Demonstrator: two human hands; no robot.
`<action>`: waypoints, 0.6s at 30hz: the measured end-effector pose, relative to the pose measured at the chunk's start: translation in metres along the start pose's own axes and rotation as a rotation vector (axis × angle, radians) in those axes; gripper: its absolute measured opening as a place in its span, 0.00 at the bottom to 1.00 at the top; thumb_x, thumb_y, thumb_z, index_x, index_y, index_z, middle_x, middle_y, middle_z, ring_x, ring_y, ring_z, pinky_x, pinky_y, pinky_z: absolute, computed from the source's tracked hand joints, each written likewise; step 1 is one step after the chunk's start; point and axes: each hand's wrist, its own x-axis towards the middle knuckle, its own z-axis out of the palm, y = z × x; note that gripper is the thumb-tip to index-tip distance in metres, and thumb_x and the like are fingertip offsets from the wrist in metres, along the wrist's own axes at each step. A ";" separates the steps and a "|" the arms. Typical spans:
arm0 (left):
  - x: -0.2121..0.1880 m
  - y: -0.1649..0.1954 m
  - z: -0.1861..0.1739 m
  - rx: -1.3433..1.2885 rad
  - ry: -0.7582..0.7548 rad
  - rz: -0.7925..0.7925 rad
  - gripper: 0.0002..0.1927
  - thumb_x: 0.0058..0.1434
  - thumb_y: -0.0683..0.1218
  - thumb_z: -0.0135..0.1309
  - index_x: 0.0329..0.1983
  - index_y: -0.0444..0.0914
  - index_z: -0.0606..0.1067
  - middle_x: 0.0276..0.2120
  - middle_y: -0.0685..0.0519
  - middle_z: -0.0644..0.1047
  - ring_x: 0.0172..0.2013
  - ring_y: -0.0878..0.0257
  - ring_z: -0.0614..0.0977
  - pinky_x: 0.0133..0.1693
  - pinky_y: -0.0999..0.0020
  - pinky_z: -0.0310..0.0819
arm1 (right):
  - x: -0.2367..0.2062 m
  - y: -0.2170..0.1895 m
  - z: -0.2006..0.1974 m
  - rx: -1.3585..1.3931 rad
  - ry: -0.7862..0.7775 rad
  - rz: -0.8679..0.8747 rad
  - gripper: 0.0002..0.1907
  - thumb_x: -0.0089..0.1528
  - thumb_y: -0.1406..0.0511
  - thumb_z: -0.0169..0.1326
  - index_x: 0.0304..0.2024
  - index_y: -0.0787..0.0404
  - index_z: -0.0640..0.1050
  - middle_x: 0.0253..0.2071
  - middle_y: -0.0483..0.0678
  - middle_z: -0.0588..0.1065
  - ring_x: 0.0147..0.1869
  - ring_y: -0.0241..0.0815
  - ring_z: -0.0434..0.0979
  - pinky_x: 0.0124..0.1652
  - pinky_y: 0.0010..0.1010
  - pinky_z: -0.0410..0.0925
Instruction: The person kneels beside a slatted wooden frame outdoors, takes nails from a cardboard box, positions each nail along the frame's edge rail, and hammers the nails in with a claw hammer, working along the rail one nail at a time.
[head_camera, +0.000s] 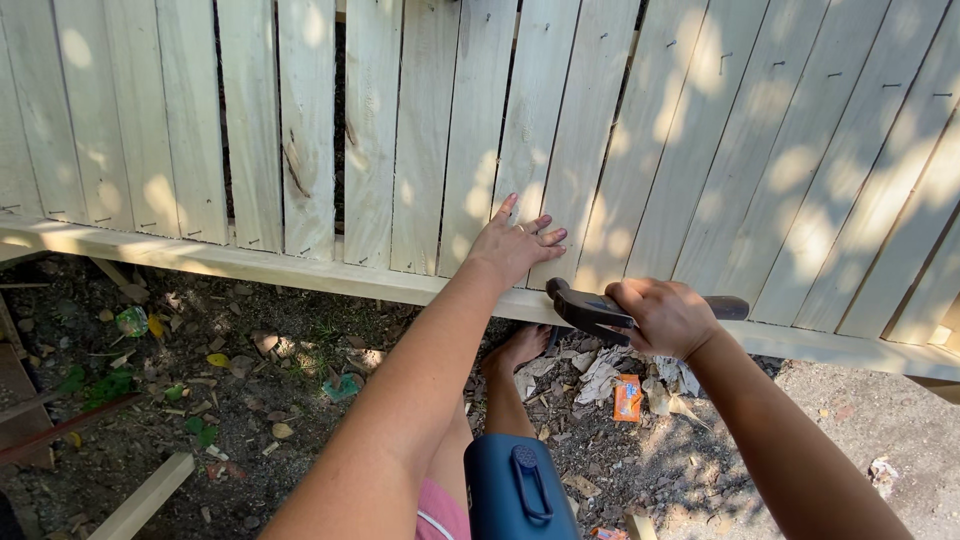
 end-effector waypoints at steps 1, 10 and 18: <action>0.000 0.000 0.000 -0.006 -0.001 0.000 0.31 0.72 0.44 0.32 0.74 0.69 0.54 0.76 0.77 0.46 0.73 0.73 0.52 0.73 0.42 0.24 | -0.002 0.000 0.001 0.042 0.082 -0.038 0.23 0.48 0.61 0.60 0.46 0.55 0.73 0.36 0.47 0.78 0.41 0.50 0.81 0.36 0.39 0.74; 0.006 -0.004 0.005 0.008 0.007 0.035 0.29 0.73 0.46 0.31 0.74 0.68 0.53 0.75 0.79 0.46 0.74 0.73 0.51 0.73 0.43 0.25 | -0.020 -0.002 0.012 0.129 0.162 -0.013 0.19 0.53 0.59 0.60 0.45 0.57 0.74 0.38 0.48 0.79 0.43 0.50 0.82 0.41 0.39 0.74; 0.013 -0.009 0.012 -0.001 0.008 0.053 0.32 0.71 0.43 0.32 0.75 0.66 0.51 0.75 0.78 0.46 0.73 0.73 0.50 0.72 0.42 0.26 | 0.000 -0.001 0.001 0.076 0.201 0.178 0.19 0.52 0.63 0.59 0.46 0.57 0.76 0.39 0.47 0.79 0.41 0.52 0.82 0.38 0.40 0.74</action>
